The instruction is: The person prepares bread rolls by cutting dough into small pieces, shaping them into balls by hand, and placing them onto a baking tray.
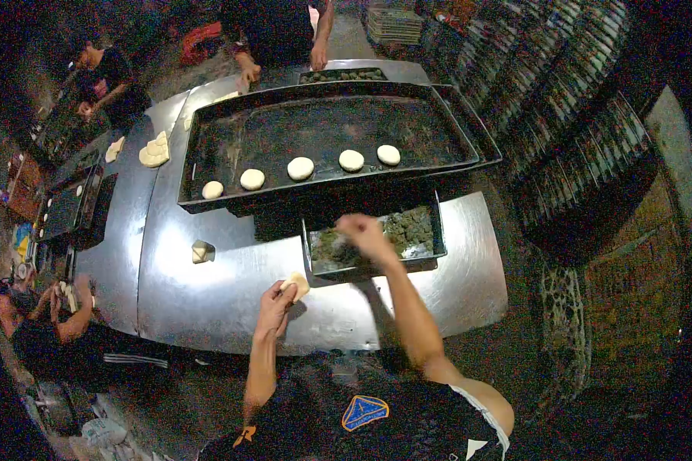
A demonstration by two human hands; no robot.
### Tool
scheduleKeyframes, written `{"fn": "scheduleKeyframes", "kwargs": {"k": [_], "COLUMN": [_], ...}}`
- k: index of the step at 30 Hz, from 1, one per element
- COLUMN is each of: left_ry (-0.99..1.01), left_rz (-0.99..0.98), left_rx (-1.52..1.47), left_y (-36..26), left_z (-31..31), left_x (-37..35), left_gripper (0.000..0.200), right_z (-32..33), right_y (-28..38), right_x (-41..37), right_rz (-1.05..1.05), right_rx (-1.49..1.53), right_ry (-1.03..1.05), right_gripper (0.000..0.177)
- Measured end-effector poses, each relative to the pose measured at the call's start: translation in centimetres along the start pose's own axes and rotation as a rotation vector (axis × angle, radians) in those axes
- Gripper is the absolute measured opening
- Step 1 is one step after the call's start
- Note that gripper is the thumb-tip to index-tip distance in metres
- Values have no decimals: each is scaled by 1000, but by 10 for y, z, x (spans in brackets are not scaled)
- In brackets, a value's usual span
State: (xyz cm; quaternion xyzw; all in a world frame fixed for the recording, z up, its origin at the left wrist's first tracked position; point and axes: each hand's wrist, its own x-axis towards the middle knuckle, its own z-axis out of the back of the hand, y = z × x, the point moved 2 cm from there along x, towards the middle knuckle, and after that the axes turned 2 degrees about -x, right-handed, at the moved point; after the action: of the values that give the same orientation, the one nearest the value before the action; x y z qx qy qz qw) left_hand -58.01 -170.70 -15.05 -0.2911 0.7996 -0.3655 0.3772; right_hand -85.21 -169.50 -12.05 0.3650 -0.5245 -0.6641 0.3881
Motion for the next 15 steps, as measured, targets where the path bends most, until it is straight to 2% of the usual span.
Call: {"fn": "scheduleKeyframes", "kwargs": {"k": [1, 2, 4, 7, 10, 14, 15], "left_ry": [-31, -62, -62, -74, -104, -123, -127], "left_rz": [-33, -67, -88, -142, -112, -154, -155], "left_rx": [-10, -21, -12, -31, -76, -141, -166], "left_y": [-6, -12, -18, -24, -21, -19, -20], "left_z": [3, 8, 14, 17, 21, 15, 14], "left_x": [-4, -7, -9, -10, -8, -8, -8], "left_gripper": [41, 43, 48, 48, 45, 42, 39], "right_z": [28, 60, 86, 96, 112, 105, 105], "right_y": [-31, -42, -59, -81, -143, -105, -94], "right_x": [34, 57, 81, 106, 140, 112, 104], "right_rz": [142, -134, -313, -397, -367, -361, -365], "right_rx": [-108, -418, -949, -765, -591, -683, -600], "right_ry": [-295, -471, -785, -749, -785, -807, -784], "right_gripper": [26, 24, 23, 21, 22, 23, 24]}}
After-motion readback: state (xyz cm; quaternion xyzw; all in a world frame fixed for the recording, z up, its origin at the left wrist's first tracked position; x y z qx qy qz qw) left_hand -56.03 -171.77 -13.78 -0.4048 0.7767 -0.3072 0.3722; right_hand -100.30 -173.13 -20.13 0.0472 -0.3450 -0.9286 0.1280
